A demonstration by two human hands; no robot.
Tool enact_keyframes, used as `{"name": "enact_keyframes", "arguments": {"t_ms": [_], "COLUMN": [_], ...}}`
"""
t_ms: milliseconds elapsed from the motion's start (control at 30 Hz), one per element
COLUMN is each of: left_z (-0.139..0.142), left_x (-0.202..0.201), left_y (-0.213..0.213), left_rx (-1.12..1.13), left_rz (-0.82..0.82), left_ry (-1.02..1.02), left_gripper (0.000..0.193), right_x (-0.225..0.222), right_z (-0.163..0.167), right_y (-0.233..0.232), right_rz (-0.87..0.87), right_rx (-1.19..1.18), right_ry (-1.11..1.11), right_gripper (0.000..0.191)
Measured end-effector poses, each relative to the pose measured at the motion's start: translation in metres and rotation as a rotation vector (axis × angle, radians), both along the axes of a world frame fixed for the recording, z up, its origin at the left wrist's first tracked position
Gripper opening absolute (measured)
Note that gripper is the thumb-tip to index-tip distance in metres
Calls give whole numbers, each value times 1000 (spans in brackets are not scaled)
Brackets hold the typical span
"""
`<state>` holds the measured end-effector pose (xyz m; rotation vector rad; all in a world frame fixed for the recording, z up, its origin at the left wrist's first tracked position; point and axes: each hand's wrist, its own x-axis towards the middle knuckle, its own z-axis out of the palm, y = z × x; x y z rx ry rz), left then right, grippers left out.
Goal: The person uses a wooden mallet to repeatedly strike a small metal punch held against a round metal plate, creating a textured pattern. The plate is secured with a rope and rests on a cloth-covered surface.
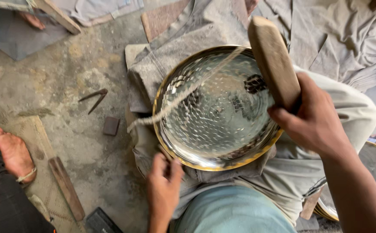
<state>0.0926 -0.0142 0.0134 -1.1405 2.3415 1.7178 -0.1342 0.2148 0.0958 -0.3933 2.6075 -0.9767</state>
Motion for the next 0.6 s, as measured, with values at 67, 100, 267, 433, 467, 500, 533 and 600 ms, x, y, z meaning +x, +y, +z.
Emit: {"name": "enact_keyframes", "arguments": {"t_ms": [67, 100, 267, 433, 467, 500, 533, 600], "left_z": [-8, -10, 2, 34, 39, 43, 44, 42], "left_x": [5, 8, 12, -2, -4, -7, -12, -23], "left_y": [24, 29, 19, 4, 5, 7, 10, 22], "left_rx": [151, 230, 44, -233, -188, -142, -110, -41], "left_rz": [97, 143, 40, 45, 103, 161, 135, 78], "left_ry": [96, 134, -12, 32, 83, 131, 198, 329], "left_gripper": [17, 16, 19, 21, 22, 23, 20, 15], "right_x": [-17, -21, -19, 2, 8, 11, 12, 16], "right_z": [1, 1, -4, -6, -6, -8, -12, -20], "right_y": [-3, -4, 2, 48, 59, 70, 78, 92], "right_rz": [21, 27, 200, 18, -75, -167, -205, -287], "right_rx": [146, 220, 6, -141, -139, -137, -132, -121], "right_ry": [-46, -80, 97, -29, -102, -177, -169, -156], "right_gripper": [57, 56, 64, 57, 56, 56, 56, 56]}}
